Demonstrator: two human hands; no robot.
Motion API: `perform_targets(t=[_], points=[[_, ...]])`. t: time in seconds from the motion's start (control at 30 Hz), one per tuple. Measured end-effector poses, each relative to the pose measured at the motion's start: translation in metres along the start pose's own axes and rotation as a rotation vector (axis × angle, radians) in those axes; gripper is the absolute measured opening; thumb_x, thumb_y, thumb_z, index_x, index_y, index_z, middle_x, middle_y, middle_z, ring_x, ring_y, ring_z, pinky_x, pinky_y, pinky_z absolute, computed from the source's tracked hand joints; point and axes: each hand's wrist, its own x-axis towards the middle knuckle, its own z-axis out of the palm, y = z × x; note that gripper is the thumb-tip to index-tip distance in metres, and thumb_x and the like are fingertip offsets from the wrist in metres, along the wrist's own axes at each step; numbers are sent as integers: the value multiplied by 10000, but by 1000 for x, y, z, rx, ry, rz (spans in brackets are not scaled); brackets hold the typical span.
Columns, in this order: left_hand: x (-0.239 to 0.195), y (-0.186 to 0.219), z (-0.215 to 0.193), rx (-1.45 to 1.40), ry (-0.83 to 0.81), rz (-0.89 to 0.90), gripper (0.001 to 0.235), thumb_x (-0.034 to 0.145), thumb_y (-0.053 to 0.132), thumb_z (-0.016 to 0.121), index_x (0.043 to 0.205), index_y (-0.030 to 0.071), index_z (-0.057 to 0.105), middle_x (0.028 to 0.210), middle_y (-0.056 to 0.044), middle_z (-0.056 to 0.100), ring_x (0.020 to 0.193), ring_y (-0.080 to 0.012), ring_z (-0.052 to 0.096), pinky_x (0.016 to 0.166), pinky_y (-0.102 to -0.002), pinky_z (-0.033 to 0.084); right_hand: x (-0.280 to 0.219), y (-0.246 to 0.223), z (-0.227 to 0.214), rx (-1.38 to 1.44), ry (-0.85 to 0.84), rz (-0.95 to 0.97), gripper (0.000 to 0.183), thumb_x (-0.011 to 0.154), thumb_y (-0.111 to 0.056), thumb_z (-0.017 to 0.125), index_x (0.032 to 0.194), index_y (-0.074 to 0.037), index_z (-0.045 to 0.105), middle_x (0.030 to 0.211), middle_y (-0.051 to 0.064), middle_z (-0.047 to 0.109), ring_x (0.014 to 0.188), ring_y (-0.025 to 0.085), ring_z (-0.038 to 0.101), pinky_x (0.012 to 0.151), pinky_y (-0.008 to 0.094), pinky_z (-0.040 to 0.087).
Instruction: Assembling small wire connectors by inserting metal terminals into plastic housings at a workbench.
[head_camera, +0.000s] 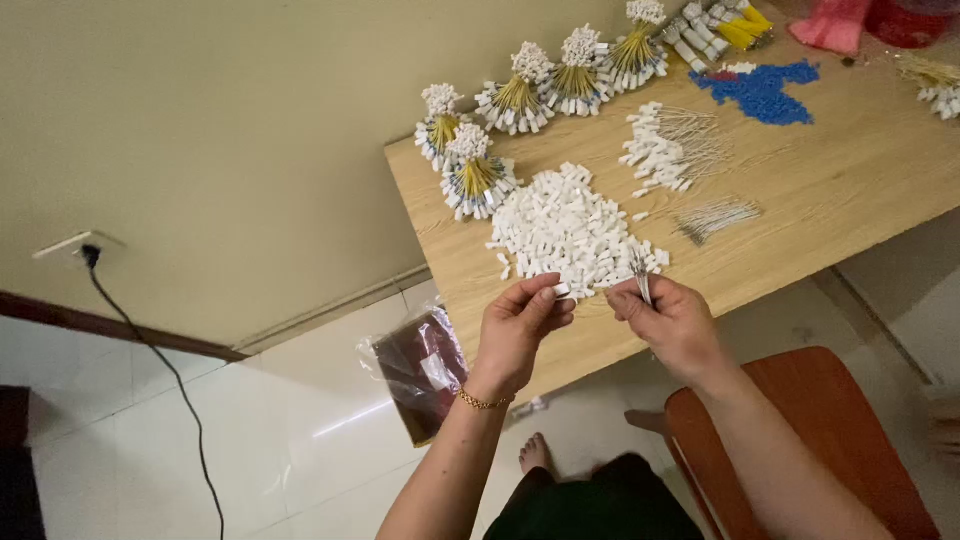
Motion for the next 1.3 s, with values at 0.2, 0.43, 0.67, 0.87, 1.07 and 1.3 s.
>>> perform_targets(t=[0.2, 0.43, 0.67, 0.87, 1.07, 1.3], points=[[39, -3, 17, -28, -20, -10, 248, 1025, 83, 625, 1238, -35, 671, 1050, -115, 720, 935, -208, 721, 865, -357, 625, 46, -25, -14, 95, -72, 184, 283, 1012, -248, 646, 1115, -11, 761, 700, -24, 490, 587, 75, 372, 512, 247, 315], [93, -10, 37, -133, 8, 7, 264, 1026, 114, 623, 1261, -5, 648, 1050, -102, 724, 947, -204, 721, 842, -356, 618, 107, -29, -47, 153, -296, 137, 332, 1015, -245, 561, 1273, -62, 663, 818, -21, 630, 617, 55, 448, 550, 218, 402], [198, -58, 84, -121, 175, 119, 278, 1029, 140, 626, 1267, 0, 646, 1026, -99, 724, 933, -210, 727, 827, -361, 618, 230, 3, -126, 86, -421, 111, 213, 1010, -262, 605, 997, -52, 641, 829, 60, 744, 557, 75, 509, 501, 249, 435], [270, -86, 140, 186, 309, 159, 241, 1021, 135, 635, 1221, 15, 693, 990, -70, 725, 867, -141, 705, 784, -300, 601, 303, 12, -188, -9, -433, 119, 206, 972, -246, 702, 953, -44, 732, 767, 20, 658, 669, 74, 543, 580, 252, 438], [274, -90, 162, 472, 394, 262, 179, 1004, 91, 678, 1157, 21, 739, 963, -16, 711, 864, -74, 665, 777, -222, 569, 333, 27, -196, -124, -571, 109, 221, 954, -260, 706, 943, -45, 759, 773, -15, 672, 720, 73, 579, 633, 249, 476], [276, -97, 146, 839, 515, 347, 137, 984, 91, 700, 1075, 12, 766, 891, -13, 687, 756, -96, 632, 669, -229, 529, 350, 48, -192, -329, -675, 177, 301, 987, -301, 691, 913, -19, 765, 778, 31, 708, 720, 88, 582, 637, 279, 477]])
